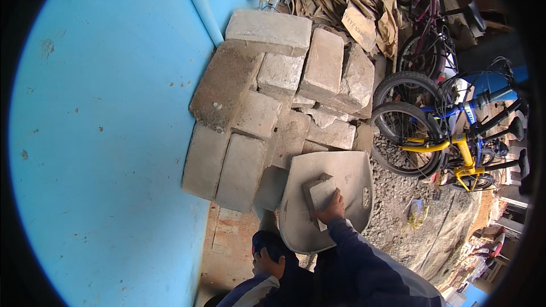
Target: The person carries a plastic basin filled with bricks from a pile near a scooter to a wall area and unloads them. The person repeats this process multiple times, walking back and forth between the two locations.
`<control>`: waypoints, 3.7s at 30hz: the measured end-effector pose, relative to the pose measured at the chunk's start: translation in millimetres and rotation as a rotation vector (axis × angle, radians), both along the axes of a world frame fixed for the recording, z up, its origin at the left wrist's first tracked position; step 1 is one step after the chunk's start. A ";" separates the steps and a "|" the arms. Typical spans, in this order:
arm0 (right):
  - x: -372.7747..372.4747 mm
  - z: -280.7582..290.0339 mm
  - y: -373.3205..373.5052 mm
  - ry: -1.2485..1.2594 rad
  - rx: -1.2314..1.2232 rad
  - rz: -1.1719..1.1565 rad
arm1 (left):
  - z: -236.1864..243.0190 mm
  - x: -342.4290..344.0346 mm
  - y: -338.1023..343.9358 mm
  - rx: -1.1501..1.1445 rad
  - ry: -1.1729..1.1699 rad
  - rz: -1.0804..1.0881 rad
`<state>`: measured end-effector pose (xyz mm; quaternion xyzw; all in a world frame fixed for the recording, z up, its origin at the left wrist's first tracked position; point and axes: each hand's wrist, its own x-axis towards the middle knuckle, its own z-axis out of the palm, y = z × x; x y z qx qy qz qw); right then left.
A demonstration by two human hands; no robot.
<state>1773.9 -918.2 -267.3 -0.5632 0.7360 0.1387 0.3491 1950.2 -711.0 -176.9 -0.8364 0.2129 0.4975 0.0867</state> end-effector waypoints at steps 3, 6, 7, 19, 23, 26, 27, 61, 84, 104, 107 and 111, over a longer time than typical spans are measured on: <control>-3.0 21.6 -11.4 -0.178 -0.058 -0.100 | 1.0 0.0 0.8 0.010 0.002 0.004; 16.8 54.2 -32.8 -0.545 -0.103 -0.340 | 0.8 -1.2 2.0 0.027 -0.016 -0.005; 29.1 66.2 -44.8 -0.702 -0.113 -0.365 | 0.4 -2.0 2.3 0.037 -0.012 -0.002; 212.5 141.4 -166.7 -0.739 -0.620 0.143 | 4.8 -8.3 1.0 0.046 -0.007 -0.006; 187.6 117.3 -151.8 -1.130 -0.505 0.015 | 4.0 -12.2 4.2 0.020 -0.041 -0.017; 107.2 90.2 -108.1 -0.874 -0.313 -0.077 | 0.7 -16.5 6.4 -0.043 -0.047 -0.011; 71.2 82.0 -88.7 -0.815 -0.283 -0.061 | -0.3 -18.2 7.1 -0.037 -0.044 -0.012; -268.8 124.6 301.8 -0.760 -0.422 -0.905 | 226.2 -223.3 -148.3 -0.472 0.708 -0.664; -371.4 295.5 468.5 -1.072 -0.451 -1.787 | 182.5 -384.7 -51.0 0.023 1.098 -0.679; -776.7 362.5 844.3 -0.474 -1.164 -2.590 | 212.1 -878.6 111.6 0.071 0.769 -0.803; -827.7 340.0 857.1 -0.528 -1.105 -2.623 | 191.5 -947.1 117.1 0.070 0.736 -0.789; -854.4 303.3 878.2 -0.443 -0.811 -2.833 | 182.5 -1062.2 133.0 0.068 0.656 -0.735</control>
